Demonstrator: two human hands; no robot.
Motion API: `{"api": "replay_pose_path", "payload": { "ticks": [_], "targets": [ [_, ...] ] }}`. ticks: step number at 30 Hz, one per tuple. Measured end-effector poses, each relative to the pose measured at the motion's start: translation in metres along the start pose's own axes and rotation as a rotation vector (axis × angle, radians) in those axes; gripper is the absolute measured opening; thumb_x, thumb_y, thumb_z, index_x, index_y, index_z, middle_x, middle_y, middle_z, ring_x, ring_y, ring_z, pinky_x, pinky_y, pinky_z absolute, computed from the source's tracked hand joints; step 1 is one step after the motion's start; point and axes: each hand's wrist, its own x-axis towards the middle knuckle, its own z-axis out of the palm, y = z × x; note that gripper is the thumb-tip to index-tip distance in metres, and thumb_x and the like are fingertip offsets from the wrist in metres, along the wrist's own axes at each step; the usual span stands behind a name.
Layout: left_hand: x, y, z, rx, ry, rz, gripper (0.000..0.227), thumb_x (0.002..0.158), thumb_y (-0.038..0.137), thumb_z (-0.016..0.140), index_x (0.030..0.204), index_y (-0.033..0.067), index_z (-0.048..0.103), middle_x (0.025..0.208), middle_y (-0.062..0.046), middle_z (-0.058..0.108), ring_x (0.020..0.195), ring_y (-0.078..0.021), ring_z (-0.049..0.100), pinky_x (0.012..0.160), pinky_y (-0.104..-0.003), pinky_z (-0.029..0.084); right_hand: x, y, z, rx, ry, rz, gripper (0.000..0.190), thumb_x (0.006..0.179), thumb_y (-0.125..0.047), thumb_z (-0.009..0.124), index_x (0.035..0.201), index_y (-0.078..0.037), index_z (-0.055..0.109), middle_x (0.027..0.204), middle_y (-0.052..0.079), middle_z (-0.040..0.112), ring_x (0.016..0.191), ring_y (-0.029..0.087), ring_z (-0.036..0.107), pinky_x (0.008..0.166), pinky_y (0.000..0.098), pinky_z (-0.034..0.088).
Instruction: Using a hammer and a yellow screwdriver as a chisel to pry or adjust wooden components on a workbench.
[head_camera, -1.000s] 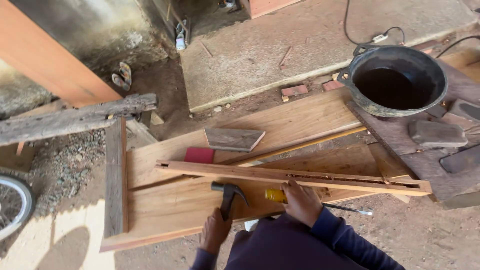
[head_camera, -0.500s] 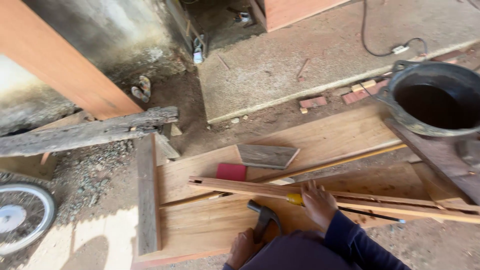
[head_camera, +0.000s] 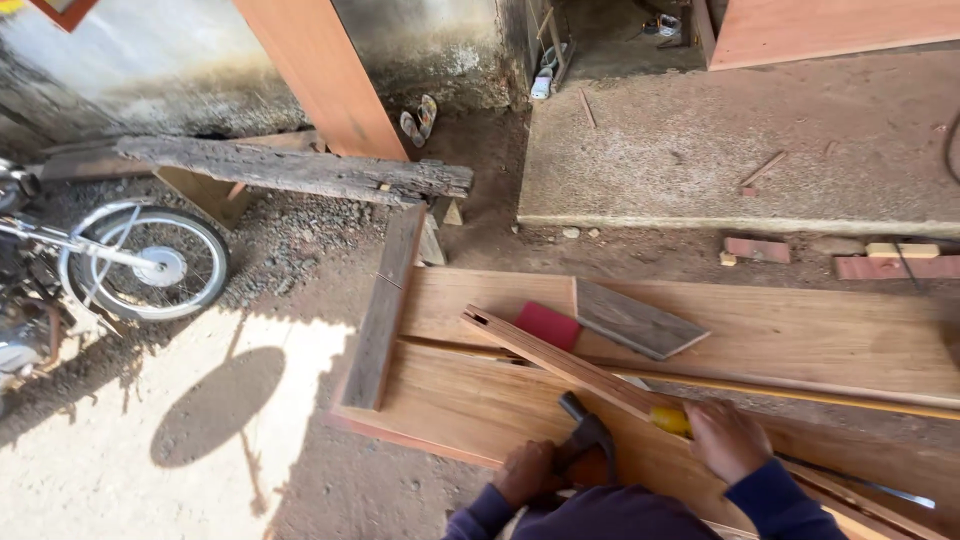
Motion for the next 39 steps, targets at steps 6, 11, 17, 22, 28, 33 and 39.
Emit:
{"api": "replay_pose_path", "payload": {
  "ticks": [6,11,17,22,28,33,39],
  "targets": [
    [-0.017,0.022,0.0,-0.008,0.158,-0.193,0.05,0.079,0.051,0.084,0.093,0.0079,0.063,0.092,-0.02,0.072,0.09,-0.0421,0.069,0.076,-0.054,0.055,-0.002,0.002,-0.003,0.06,0.147,-0.134,0.044,0.075,-0.013,0.073,0.118,-0.005,0.064,0.115,0.013,0.07,0.106,0.032,0.066,0.09,0.0449,0.055],
    [-0.015,0.025,0.001,0.045,0.145,-0.199,0.05,0.077,0.049,0.083,0.096,0.0092,0.06,0.091,-0.019,0.072,0.089,-0.0418,0.069,0.075,-0.055,0.055,-0.004,-0.005,-0.028,0.072,0.07,-0.156,0.025,0.078,-0.013,0.072,0.1,-0.005,0.064,0.1,0.014,0.07,0.101,0.033,0.066,0.085,0.0472,0.055],
    [-0.011,0.057,-0.029,-0.003,0.001,-0.23,0.05,0.07,0.044,0.089,0.091,0.0057,0.065,0.087,-0.018,0.073,0.089,-0.0379,0.072,0.08,-0.049,0.055,0.005,0.003,-0.016,0.085,0.113,-0.227,0.017,0.077,-0.012,0.074,0.09,-0.007,0.065,0.093,0.014,0.07,0.093,0.035,0.066,0.081,0.049,0.054],
    [-0.011,0.075,-0.033,0.049,-0.062,-0.26,0.059,0.057,0.038,0.097,0.09,0.0013,0.065,0.094,-0.02,0.072,0.098,-0.0366,0.07,0.086,-0.045,0.054,0.0,-0.001,-0.043,0.077,0.096,-0.26,0.029,0.069,-0.017,0.081,0.091,-0.006,0.065,0.093,0.014,0.071,0.093,0.036,0.066,0.082,0.0491,0.053],
    [-0.007,0.072,-0.03,0.112,-0.031,-0.296,0.059,0.055,0.036,0.097,0.095,0.0041,0.067,0.105,-0.019,0.071,0.108,-0.0373,0.066,0.093,-0.044,0.053,0.004,0.001,-0.039,0.099,0.009,-0.194,0.024,0.074,-0.018,0.078,0.091,-0.007,0.067,0.095,0.013,0.073,0.095,0.033,0.07,0.079,0.047,0.056],
    [-0.003,0.065,-0.023,0.132,-0.055,-0.295,0.062,0.056,0.041,0.096,0.096,0.0034,0.068,0.105,-0.018,0.072,0.109,-0.037,0.067,0.095,-0.043,0.053,0.003,0.001,-0.035,0.086,0.075,-0.215,0.009,0.078,-0.012,0.071,0.085,-0.007,0.071,0.092,0.014,0.074,0.092,0.032,0.072,0.077,0.0461,0.057],
    [-0.008,0.072,-0.028,0.127,-0.028,-0.292,0.06,0.057,0.035,0.098,0.099,0.0047,0.068,0.109,-0.018,0.069,0.113,-0.0374,0.064,0.096,-0.043,0.052,0.001,-0.004,-0.054,0.053,-0.022,-0.191,0.011,0.075,-0.014,0.075,0.083,-0.008,0.074,0.091,0.015,0.074,0.091,0.031,0.072,0.079,0.0442,0.057]
  ]
}}
